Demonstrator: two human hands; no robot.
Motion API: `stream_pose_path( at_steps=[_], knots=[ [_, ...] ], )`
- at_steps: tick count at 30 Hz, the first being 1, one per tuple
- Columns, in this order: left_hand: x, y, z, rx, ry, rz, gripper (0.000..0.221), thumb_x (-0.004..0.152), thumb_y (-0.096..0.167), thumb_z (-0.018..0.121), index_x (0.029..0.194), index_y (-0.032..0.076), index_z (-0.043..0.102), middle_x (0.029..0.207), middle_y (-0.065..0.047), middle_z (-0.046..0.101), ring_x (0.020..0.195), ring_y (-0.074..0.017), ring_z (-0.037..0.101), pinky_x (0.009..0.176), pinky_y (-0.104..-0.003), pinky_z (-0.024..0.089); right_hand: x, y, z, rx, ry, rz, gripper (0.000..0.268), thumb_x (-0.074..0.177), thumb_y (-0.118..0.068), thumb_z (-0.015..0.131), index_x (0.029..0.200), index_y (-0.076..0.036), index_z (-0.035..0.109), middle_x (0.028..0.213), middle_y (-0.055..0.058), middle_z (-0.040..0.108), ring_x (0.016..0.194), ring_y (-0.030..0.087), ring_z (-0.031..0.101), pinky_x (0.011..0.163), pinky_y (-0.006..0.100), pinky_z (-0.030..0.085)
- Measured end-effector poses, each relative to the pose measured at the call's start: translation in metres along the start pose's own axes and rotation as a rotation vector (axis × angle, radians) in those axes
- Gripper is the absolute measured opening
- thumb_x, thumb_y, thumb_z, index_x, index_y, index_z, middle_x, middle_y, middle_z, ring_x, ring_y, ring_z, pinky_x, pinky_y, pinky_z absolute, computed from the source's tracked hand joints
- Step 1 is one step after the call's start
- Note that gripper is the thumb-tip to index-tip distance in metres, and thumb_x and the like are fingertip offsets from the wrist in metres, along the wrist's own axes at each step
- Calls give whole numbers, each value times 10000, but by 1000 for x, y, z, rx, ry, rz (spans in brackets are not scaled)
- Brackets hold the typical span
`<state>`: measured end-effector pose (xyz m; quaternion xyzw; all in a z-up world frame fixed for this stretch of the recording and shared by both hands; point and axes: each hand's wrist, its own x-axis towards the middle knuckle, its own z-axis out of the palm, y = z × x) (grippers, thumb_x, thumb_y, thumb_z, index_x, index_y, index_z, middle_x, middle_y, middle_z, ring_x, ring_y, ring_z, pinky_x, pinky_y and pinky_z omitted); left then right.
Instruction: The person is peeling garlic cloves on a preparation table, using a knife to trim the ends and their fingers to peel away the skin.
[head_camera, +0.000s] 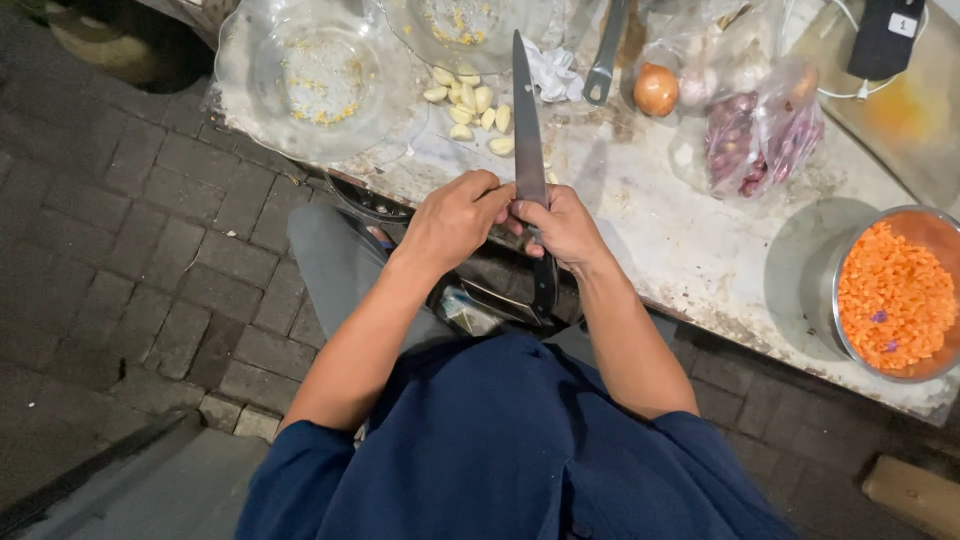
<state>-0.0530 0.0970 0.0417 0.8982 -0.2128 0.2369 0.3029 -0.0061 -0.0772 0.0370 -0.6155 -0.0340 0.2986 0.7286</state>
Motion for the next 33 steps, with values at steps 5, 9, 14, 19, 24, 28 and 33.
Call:
stream_pose_path(
  at_steps=[5,9,14,19,24,28,33],
  knots=[
    [-20,-21,33,-43,60,-116,143,980,98,565,916,90,693,779,-22,559,691,-216,630,596,-294,547,-5,7,0,-8,-61,-2,67,867,16,589,882,71,624,669,176,540,527,164,487,282,253,366],
    [-47,-40,28,-147,157,-325,55,948,148,629,950,128,680,803,-57,581,806,-302,647,661,-352,536,-14,1,-2,1,-74,38,325,902,-3,544,1199,118,595,826,194,624,638,123,512,309,183,400],
    [-106,-58,-5,-203,-196,-761,101,941,114,632,942,65,721,856,-141,665,836,-354,675,724,-414,543,-23,1,-55,-168,135,77,248,930,-96,570,1126,41,636,746,157,602,636,140,485,297,201,419],
    [-148,-119,55,-34,-446,-973,264,783,-69,663,1012,25,756,1040,-253,702,999,-452,667,896,-534,539,-32,-17,-71,-437,319,40,151,943,-70,579,1019,5,685,686,164,630,539,143,498,303,229,446],
    [-161,-154,84,314,-442,-1136,303,902,309,559,835,121,787,777,-168,732,824,-392,723,766,-503,560,-52,-8,-74,-252,331,-42,221,936,-153,646,1068,24,654,729,198,634,536,165,495,301,259,434],
    [-130,-84,58,342,-502,-875,350,992,183,485,891,21,778,794,-233,731,825,-402,728,793,-483,565,-74,70,-91,154,261,-158,351,876,-219,704,1102,32,607,685,216,549,458,171,443,270,257,374],
    [-52,-7,6,-386,-892,-702,249,861,245,677,823,14,762,798,-243,731,874,-477,685,775,-539,533,-111,135,-77,543,364,-539,278,889,-254,554,990,5,567,574,137,402,504,178,362,261,235,337]
  ],
)
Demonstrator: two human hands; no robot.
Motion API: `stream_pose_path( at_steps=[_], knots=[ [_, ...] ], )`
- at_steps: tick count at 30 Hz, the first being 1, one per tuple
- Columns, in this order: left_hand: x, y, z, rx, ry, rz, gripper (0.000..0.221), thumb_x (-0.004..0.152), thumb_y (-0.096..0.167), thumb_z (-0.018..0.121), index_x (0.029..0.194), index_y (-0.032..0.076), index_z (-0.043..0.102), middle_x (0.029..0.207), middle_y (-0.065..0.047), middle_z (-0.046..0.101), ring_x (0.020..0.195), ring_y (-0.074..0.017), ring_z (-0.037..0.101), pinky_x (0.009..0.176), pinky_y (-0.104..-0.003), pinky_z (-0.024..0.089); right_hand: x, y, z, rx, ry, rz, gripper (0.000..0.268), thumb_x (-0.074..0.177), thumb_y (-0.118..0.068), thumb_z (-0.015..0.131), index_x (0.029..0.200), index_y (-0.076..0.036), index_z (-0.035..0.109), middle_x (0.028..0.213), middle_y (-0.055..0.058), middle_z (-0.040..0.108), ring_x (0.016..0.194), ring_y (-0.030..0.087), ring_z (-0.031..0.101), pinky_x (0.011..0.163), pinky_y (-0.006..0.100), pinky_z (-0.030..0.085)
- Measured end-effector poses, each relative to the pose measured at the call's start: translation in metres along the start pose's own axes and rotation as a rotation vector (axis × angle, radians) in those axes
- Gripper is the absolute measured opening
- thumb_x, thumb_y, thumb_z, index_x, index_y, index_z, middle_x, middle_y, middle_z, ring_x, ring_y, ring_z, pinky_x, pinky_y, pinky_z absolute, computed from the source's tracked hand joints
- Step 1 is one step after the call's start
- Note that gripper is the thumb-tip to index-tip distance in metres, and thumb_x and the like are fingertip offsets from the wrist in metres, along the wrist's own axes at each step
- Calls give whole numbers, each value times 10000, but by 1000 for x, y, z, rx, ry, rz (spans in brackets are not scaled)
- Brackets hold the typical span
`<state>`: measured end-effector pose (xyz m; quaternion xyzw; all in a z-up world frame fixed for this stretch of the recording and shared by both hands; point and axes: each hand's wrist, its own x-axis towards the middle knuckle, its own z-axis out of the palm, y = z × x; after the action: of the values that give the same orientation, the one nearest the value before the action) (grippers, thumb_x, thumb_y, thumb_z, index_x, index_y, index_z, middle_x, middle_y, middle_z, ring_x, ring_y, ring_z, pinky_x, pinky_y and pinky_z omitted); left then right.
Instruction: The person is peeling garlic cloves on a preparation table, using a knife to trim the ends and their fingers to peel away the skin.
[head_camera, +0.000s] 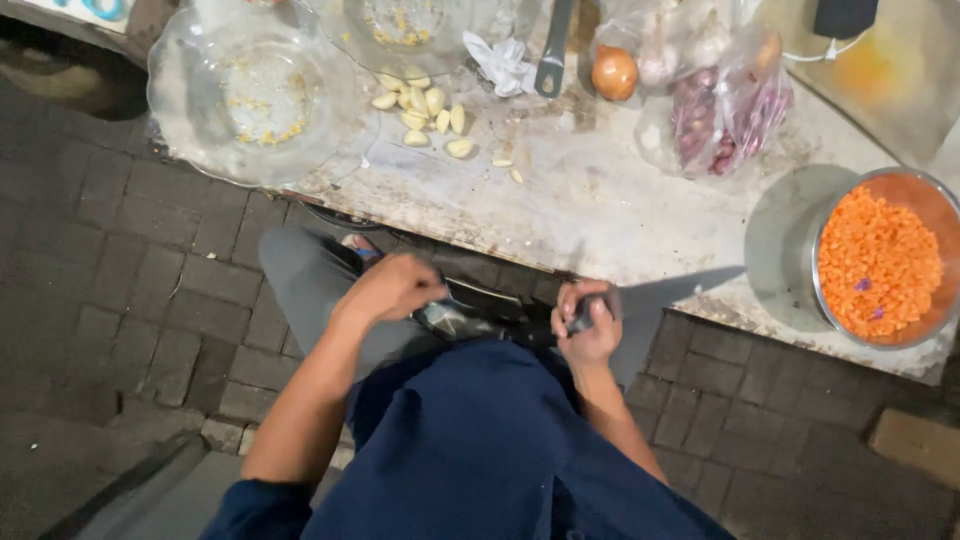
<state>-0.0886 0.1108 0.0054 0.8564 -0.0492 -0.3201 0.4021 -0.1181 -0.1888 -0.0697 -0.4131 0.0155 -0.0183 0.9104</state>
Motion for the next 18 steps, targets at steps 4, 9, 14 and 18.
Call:
stream_pose_path(
  at_steps=[4,9,14,18],
  knots=[
    [39,59,-14,127,289,305,333,935,251,621,701,16,653,672,-213,646,740,-463,642,630,-549,504,-50,6,-38,35,54,-18,312,920,-314,530,1027,-23,563,607,129,392,568,171,376,324,216,374],
    [121,67,3,747,663,576,143,929,118,530,965,123,669,995,-14,542,809,-231,606,520,-312,509,-104,-17,-61,98,486,-60,360,959,-386,391,992,-67,556,752,154,463,702,237,429,530,335,355],
    [146,49,3,911,547,592,199,887,40,599,1065,-8,674,1109,-165,614,948,-316,602,597,-429,553,-119,-55,-61,161,564,-105,340,963,-445,494,960,-149,661,831,76,517,777,208,463,593,329,348],
    [134,50,11,937,794,631,72,932,110,531,925,88,599,829,-27,504,775,-179,571,477,-266,452,-54,-90,8,-173,724,-14,365,982,-518,358,1084,-241,572,645,-4,433,520,127,377,345,228,232]
  ],
)
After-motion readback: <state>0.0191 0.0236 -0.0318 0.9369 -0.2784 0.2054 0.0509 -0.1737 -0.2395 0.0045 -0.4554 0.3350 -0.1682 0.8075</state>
